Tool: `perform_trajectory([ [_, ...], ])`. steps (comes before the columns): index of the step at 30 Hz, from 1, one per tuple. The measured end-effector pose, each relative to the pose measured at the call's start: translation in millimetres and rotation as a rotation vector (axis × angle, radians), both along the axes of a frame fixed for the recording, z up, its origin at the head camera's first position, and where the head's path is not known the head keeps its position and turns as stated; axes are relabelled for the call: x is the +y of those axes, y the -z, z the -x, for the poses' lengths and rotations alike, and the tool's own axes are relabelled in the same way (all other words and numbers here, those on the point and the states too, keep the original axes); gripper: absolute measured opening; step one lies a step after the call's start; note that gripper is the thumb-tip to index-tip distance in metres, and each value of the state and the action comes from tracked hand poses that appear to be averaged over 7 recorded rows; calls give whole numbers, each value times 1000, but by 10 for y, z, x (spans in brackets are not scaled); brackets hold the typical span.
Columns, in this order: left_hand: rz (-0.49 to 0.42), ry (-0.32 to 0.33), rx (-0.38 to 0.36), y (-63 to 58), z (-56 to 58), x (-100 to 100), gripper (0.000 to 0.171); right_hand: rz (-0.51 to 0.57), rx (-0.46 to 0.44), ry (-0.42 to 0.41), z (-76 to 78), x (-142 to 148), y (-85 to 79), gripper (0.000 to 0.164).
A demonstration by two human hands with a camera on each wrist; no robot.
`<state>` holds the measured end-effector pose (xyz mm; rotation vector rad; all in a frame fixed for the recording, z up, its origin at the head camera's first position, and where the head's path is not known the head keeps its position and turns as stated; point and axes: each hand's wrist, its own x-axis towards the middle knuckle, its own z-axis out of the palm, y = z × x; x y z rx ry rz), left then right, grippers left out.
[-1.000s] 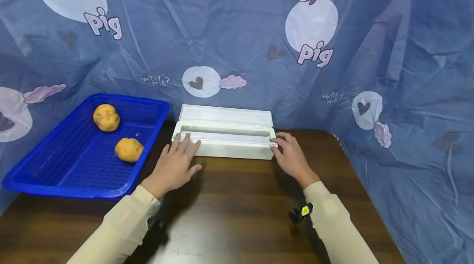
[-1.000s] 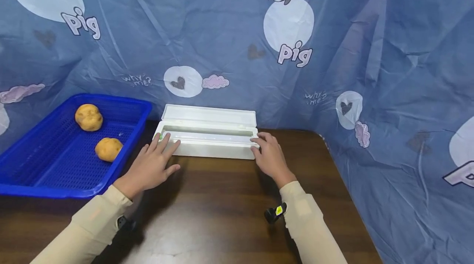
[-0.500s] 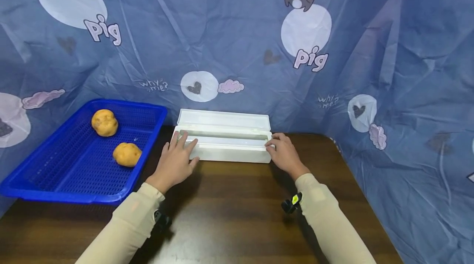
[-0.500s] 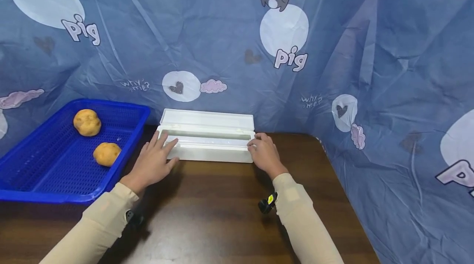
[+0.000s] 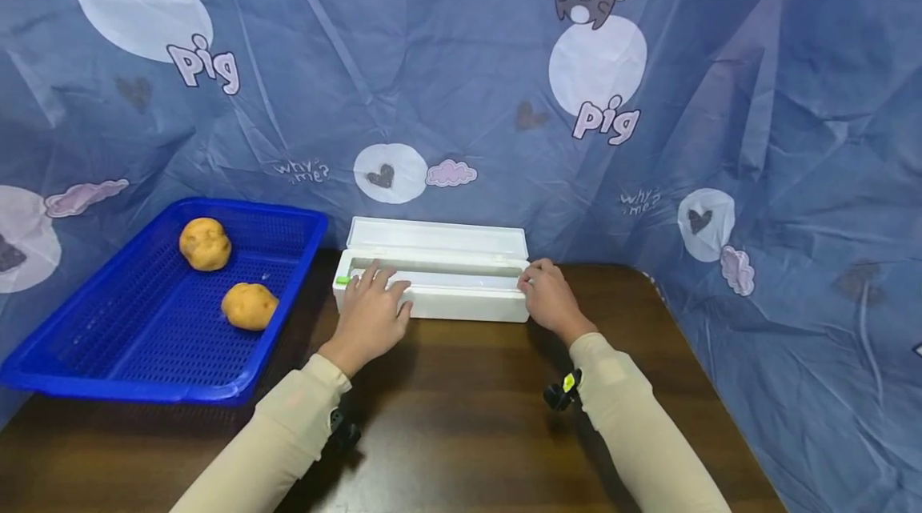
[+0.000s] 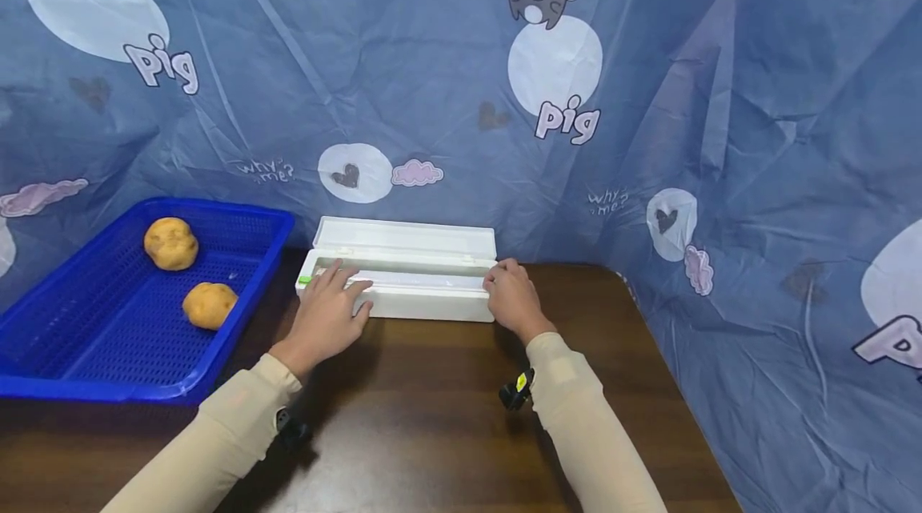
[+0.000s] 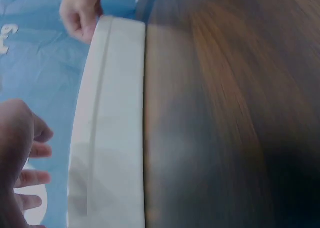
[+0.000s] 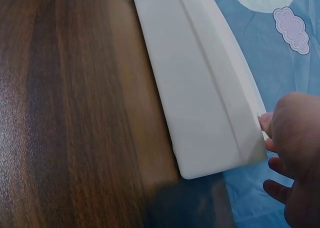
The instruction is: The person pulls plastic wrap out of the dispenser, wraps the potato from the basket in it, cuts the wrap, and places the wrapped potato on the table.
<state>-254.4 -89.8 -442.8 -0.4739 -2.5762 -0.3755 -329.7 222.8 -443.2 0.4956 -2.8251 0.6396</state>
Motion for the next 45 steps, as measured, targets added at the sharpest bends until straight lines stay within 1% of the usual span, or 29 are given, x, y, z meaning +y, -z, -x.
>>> perform_trajectory([
  [2, 11, 9, 6, -2, 61, 155, 25, 6, -11, 16, 13, 7, 8, 14],
  [5, 33, 29, 17, -19, 161, 386, 22, 4, -6, 32, 33, 10, 29, 14],
  [8, 46, 43, 10, -58, 274, 594, 20, -4, -8, 43, 38, 8, 48, 14],
  [12, 70, 57, -27, -107, 421, 823, 22, 16, 4, 43, 34, 1, 64, 13],
  [15, 104, 65, -70, -108, 512, 947, 23, 33, 30, 42, 43, -2, 79, 13],
  [17, 125, 63, -113, -83, 536, 983, 22, 38, 40, 35, 36, -23, 116, 13],
  [19, 118, 57, -156, -57, 558, 993, 19, 37, 40, 27, 31, -40, 142, 13],
  [21, 117, 49, -180, -41, 575, 975, 17, 34, 48, 15, 27, -50, 153, 13],
  [24, 116, 40, -187, -55, 613, 903, 14, 31, 58, 6, 35, -44, 141, 13],
  [27, 131, 35, -200, -98, 662, 791, 14, 29, 72, 5, 60, -15, 119, 14],
  [32, 155, 17, -264, -182, 723, 554, 12, 30, 92, 4, 100, 40, 102, 14],
  [35, 179, -4, -292, -233, 737, 407, 11, 38, 111, -5, 107, 55, 101, 13],
  [38, 195, -18, -320, -254, 748, 265, 9, 46, 122, -10, 106, 57, 101, 13],
  [41, 210, -47, -341, -270, 748, 139, 6, 48, 120, -10, 106, 53, 102, 13],
  [45, 243, -77, -341, -331, 737, 13, 8, 38, 124, -9, 107, 55, 90, 13],
])
